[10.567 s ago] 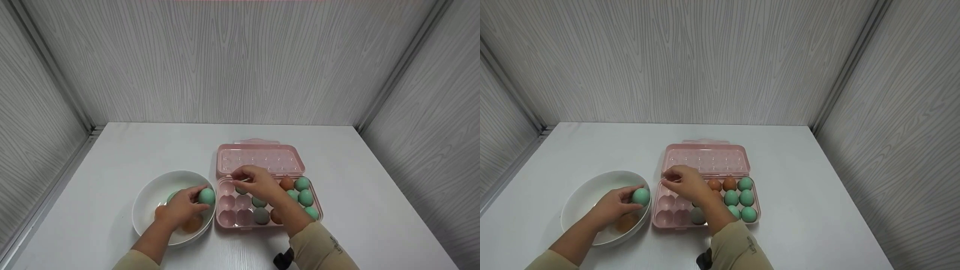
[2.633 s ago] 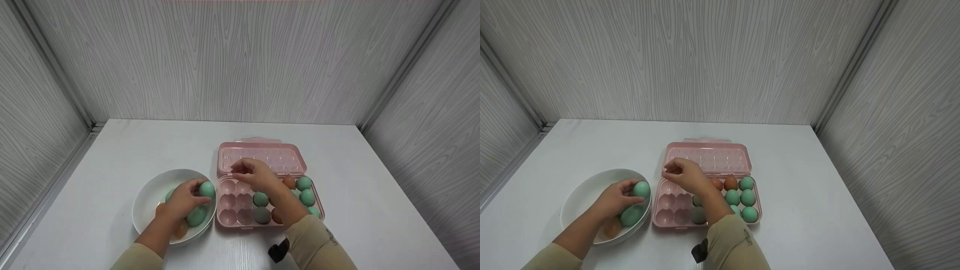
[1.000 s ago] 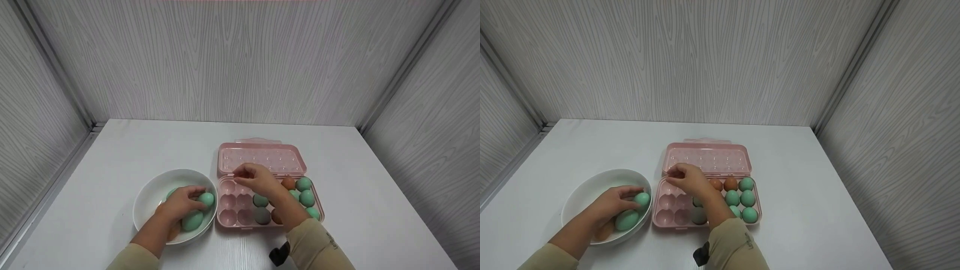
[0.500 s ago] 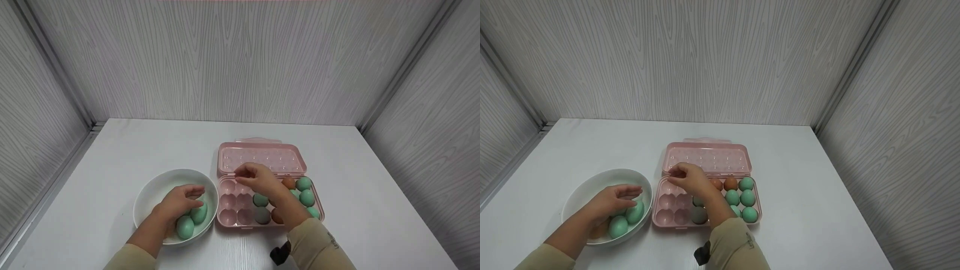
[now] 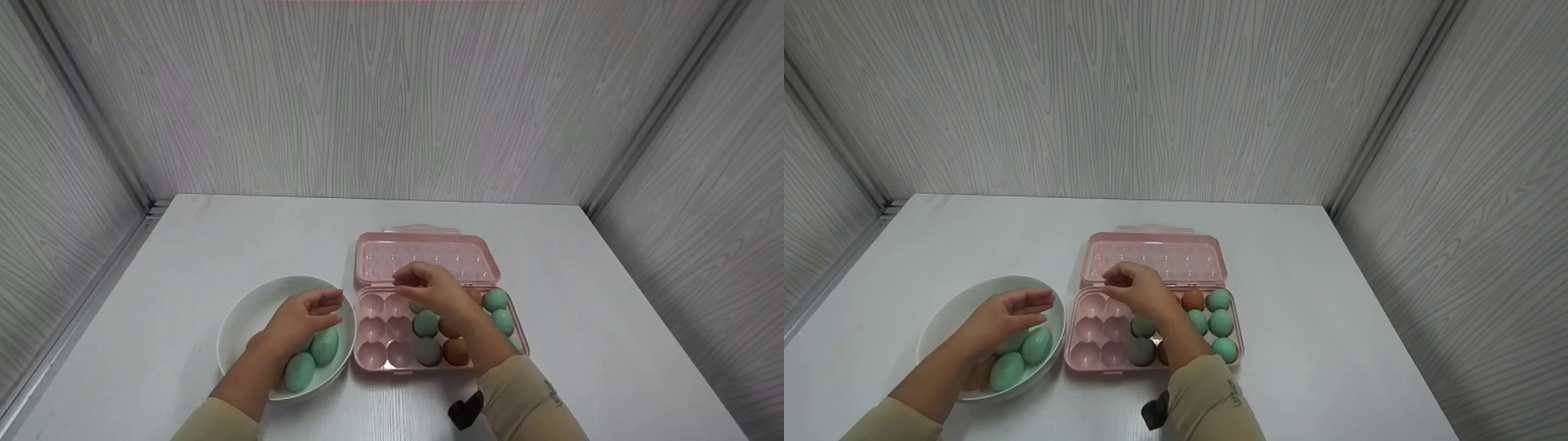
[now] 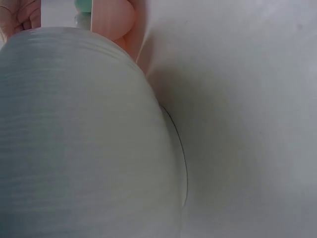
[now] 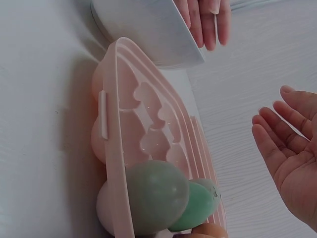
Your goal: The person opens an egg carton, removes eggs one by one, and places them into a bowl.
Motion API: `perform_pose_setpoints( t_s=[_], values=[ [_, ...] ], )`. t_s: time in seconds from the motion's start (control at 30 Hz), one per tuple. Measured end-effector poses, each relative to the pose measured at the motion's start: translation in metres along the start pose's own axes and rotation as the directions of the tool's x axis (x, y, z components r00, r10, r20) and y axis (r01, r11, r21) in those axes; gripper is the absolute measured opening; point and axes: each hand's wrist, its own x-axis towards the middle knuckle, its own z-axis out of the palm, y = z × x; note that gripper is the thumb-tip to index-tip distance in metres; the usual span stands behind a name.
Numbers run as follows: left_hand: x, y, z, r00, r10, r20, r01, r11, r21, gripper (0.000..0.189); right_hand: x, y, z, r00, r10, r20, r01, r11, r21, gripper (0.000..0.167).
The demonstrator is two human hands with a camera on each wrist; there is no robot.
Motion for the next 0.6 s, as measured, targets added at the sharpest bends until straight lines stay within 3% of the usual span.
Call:
perform_pose_setpoints(
  t_s=[0.17,0.6],
  values=[
    [-0.001,0.005,0.007,0.993,0.107,0.055,-0.106,0.994,-0.018,0.048,-0.006,0.001,-0.007,0.999,0.033,-0.013,-0.033,0.999,0.022,0.023],
    [-0.005,0.008,0.024,0.986,0.130,0.108,-0.130,0.991,-0.010,0.053,-0.037,0.030,-0.023,1.000,-0.009,0.027,0.012,0.992,-0.124,0.023]
  ],
)
